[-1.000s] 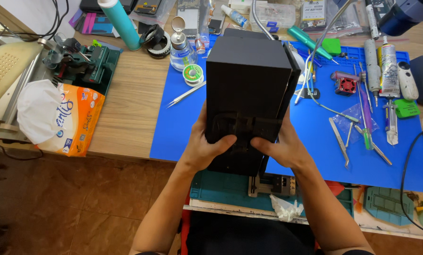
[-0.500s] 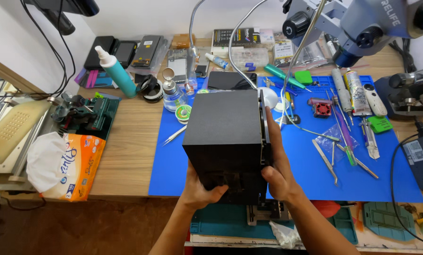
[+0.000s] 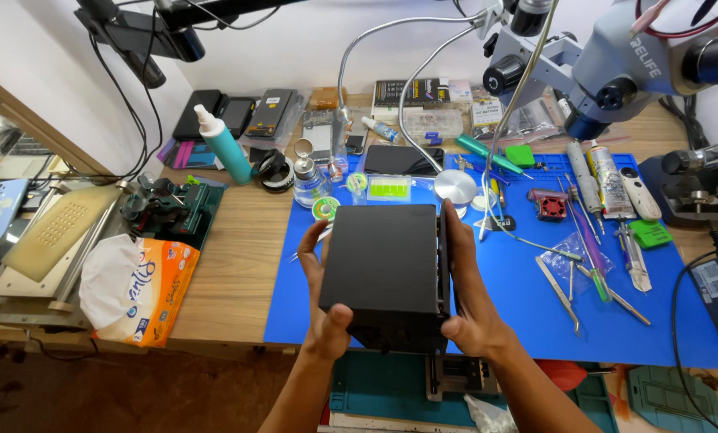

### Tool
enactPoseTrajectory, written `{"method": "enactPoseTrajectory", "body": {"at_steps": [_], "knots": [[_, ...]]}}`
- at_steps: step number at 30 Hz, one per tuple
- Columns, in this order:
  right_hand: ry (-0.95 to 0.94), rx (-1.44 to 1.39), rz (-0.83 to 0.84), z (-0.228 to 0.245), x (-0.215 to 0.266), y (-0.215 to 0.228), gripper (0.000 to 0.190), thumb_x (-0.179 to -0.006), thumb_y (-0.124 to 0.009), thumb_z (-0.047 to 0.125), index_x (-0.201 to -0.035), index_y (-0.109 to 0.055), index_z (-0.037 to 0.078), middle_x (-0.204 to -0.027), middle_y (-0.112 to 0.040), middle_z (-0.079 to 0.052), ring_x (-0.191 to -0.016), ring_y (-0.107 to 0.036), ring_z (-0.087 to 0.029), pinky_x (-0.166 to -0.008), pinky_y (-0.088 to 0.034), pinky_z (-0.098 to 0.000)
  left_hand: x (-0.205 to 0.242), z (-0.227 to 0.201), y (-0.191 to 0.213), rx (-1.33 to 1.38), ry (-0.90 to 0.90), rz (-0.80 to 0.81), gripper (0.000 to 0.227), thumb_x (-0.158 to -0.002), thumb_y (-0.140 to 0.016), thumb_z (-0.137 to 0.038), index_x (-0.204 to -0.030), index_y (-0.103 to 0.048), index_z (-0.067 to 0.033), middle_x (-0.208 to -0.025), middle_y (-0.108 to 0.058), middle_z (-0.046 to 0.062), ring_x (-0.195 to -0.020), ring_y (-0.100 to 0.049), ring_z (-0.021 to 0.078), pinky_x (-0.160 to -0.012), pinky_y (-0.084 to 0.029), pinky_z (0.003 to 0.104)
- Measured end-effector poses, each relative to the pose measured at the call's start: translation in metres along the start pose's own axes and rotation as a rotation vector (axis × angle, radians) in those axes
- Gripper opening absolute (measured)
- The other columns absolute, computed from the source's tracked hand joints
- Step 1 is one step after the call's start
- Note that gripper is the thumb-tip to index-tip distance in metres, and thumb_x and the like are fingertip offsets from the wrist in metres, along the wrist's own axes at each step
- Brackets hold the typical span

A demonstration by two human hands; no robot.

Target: The person assembles a portable speaker by connecting internal wires and circuit boards, securing components with a screwdriver, and attaching the front panel. They then plug in a power cable and test the device by pressing buttons on the control panel.

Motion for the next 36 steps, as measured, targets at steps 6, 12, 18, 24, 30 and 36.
{"method": "enactPoseTrajectory", "body": {"at_steps": [6,12,18,24,30,36], "knots": [[0.071,-0.305,-0.112,-0.003,-0.002,0.011,0.123,-0.085,-0.07,0.085,-0.163,-0.023,0.002,-0.162,-0.032,-0.012,-0.149,-0.044,-0.03,-0.123,-0.044,-0.0491,0.002,-0.015,-0.018,-0.281,-0.057,0.09,0.124,-0.088,-0.069,-0.089,-0.168,-0.016,-0.0103,-0.157,-0.051,0.016,-0.14,-0.055,0.0298,-0.108,-0.058,0.052],[0.099,-0.175,-0.058,-0.015,0.009,0.007,0.126,-0.082,-0.062,0.089,-0.163,-0.016,0.004,-0.162,-0.022,-0.014,-0.152,-0.031,-0.029,-0.127,-0.032,-0.0476,0.005,-0.019,-0.021,-0.345,-0.155,0.152,0.113,-0.098,-0.06,-0.087,-0.167,-0.021,-0.0054,-0.177,-0.018,0.016,-0.155,-0.041,0.0318,-0.121,-0.048,0.053],[0.078,-0.143,-0.005,-0.012,0.001,0.0,0.128,-0.084,-0.059,0.091,-0.166,-0.011,0.006,-0.169,-0.02,-0.015,-0.155,-0.033,-0.031,-0.13,-0.033,-0.0521,0.001,-0.021,-0.013,-0.458,-0.208,0.143,0.111,-0.1,-0.052,-0.088,-0.166,-0.023,-0.003,-0.178,-0.015,0.019,-0.161,-0.032,0.0352,-0.127,-0.041,0.052],[0.024,-0.151,0.004,-0.021,-0.013,-0.001,0.149,-0.062,-0.066,0.094,-0.168,-0.007,0.008,-0.16,-0.035,-0.015,-0.15,-0.036,-0.03,-0.125,-0.023,-0.0491,-0.009,-0.016,-0.014,-0.394,-0.172,0.129,0.131,-0.083,-0.058,-0.089,-0.169,-0.008,-0.0049,-0.147,-0.059,0.015,-0.131,-0.054,0.0227,-0.112,-0.045,0.042],[-0.07,-0.131,0.192,0.011,-0.048,-0.007,0.115,-0.095,-0.031,0.088,-0.167,0.01,0.008,-0.177,0.001,-0.021,-0.161,0.002,-0.049,-0.128,-0.007,-0.0661,0.009,0.062,0.066,0.212,0.097,-0.31,0.092,-0.096,-0.042,-0.066,-0.163,-0.034,-0.0031,-0.136,-0.065,0.022,-0.113,-0.069,0.0368,-0.102,-0.055,0.051],[-0.257,0.083,0.333,-0.014,-0.008,0.035,0.117,-0.082,-0.043,0.084,-0.17,-0.006,0.015,-0.175,-0.016,-0.02,-0.157,-0.015,-0.048,-0.12,-0.011,-0.068,0.01,-0.01,0.029,0.497,0.116,-0.976,0.11,-0.068,-0.065,-0.072,-0.159,-0.045,-0.0156,-0.156,-0.047,0.015,-0.133,-0.056,0.0356,-0.112,-0.043,0.058]]}}
Point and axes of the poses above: each hand's wrist, its own x-axis away from the middle knuckle, its own y-axis out of the back of the hand, z = x × y, the point moved 10 cm from there along -x, towards the middle knuckle
